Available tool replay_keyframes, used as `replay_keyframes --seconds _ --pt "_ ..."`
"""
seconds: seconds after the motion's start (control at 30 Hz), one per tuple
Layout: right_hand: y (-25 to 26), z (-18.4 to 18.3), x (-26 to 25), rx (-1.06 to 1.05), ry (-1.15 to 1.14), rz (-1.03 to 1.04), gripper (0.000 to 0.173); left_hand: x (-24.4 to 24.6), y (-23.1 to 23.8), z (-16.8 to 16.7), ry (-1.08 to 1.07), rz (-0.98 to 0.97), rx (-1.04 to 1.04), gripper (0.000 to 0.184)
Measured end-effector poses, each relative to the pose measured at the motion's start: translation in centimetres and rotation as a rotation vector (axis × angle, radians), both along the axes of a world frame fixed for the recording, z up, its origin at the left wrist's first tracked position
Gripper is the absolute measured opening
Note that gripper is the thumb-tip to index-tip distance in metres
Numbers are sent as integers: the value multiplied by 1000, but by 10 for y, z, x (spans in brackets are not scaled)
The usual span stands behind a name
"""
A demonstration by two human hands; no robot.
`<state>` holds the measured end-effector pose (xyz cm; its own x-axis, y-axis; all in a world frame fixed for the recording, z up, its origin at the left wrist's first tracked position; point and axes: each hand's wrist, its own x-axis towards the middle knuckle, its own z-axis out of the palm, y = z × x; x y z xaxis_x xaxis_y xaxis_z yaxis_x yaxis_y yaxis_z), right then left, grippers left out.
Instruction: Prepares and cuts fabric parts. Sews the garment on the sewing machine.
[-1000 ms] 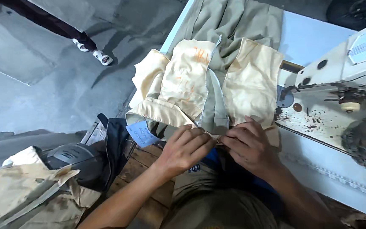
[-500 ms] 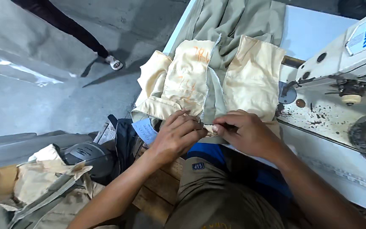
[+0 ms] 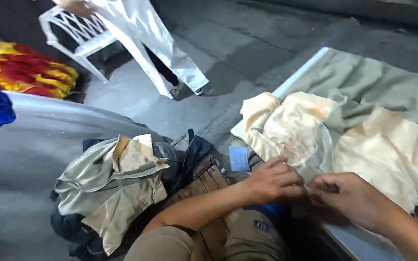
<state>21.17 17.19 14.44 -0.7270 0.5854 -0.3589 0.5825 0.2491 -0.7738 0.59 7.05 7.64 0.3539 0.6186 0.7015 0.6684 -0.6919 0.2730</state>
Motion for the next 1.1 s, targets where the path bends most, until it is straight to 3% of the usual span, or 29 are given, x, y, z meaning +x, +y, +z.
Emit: replay_keyframes --seconds 0.3,0.47,0.57,0.67,0.83,0.97,1.1 --pt "1 4 -2 -40 -40 -48 7 2 5 0 -15 -31 42 11" --pt "1 39 -36 106 -428 98 17 -5 0 9 80 -103 -76 15" --pt "4 43 -53 121 -598 208 14 -9 5 7 -31 -135 -149 18" --pt "9 37 -51 168 -534 213 14 -19 19 24 -177 -112 -400 20" --pt "1 27 -37 123 -421 58 11 -15 63 77 -1 -68 -1011 29" --pt "-9 22 -17 37 -260 -114 12 -5 75 77 162 -138 -1041 31" --pt "-13 19 -3 27 -145 -178 11 -2 73 70 126 -162 -1028 28"
